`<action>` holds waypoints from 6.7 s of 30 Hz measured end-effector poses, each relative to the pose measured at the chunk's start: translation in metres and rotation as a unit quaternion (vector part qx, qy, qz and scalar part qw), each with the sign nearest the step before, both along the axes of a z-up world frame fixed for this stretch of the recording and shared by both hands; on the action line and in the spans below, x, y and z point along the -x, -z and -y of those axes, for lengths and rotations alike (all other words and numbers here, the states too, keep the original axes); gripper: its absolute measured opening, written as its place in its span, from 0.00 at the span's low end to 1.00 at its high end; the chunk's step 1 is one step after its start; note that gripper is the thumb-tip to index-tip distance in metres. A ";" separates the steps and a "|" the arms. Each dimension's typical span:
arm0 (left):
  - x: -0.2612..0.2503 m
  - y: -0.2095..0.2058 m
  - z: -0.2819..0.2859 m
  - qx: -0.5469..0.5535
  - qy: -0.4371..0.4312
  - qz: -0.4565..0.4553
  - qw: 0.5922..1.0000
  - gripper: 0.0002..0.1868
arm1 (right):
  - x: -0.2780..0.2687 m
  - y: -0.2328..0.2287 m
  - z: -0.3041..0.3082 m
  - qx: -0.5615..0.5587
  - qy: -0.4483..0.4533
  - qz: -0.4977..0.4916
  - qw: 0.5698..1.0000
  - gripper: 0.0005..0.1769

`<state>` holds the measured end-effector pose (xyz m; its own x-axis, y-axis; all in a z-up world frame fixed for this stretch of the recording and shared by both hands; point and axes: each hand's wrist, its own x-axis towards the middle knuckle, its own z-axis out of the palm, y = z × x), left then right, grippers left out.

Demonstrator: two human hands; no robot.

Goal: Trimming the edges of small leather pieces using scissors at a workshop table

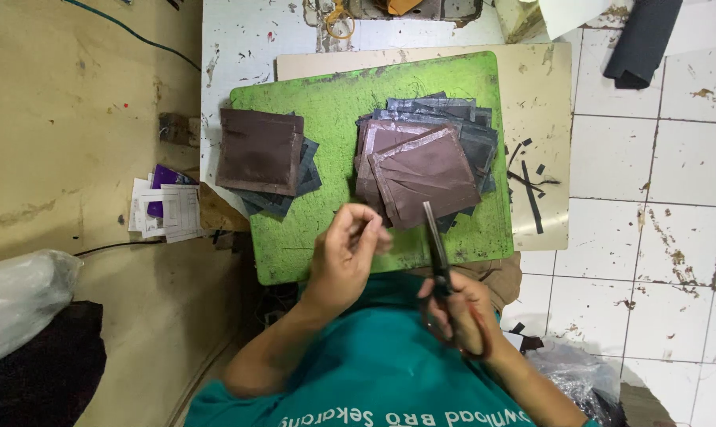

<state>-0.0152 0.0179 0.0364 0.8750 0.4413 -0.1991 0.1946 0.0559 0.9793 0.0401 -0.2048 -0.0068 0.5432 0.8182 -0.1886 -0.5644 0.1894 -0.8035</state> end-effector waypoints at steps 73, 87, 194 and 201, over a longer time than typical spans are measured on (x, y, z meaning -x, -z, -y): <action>-0.024 0.046 0.004 0.261 -0.044 0.013 0.964 0.09 | -0.105 -0.047 -0.053 0.296 0.228 0.532 0.760 0.07; -0.035 0.003 0.028 0.026 -0.005 0.023 0.999 0.09 | -0.067 -0.032 -0.032 0.304 0.049 0.641 0.703 0.24; -0.042 -0.013 0.025 -0.045 -0.051 0.099 0.993 0.09 | -0.081 -0.062 -0.065 0.125 0.220 0.565 0.785 0.13; -0.041 -0.015 0.026 -0.039 -0.041 0.102 0.993 0.08 | -0.083 -0.066 -0.064 0.121 0.219 0.586 0.771 0.13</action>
<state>0.0261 -0.0080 0.0514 0.8545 0.5193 0.0156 -0.0100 -0.0136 0.9999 0.1234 -0.1403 0.0588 0.6712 0.5264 0.5220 0.6504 -0.0803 -0.7553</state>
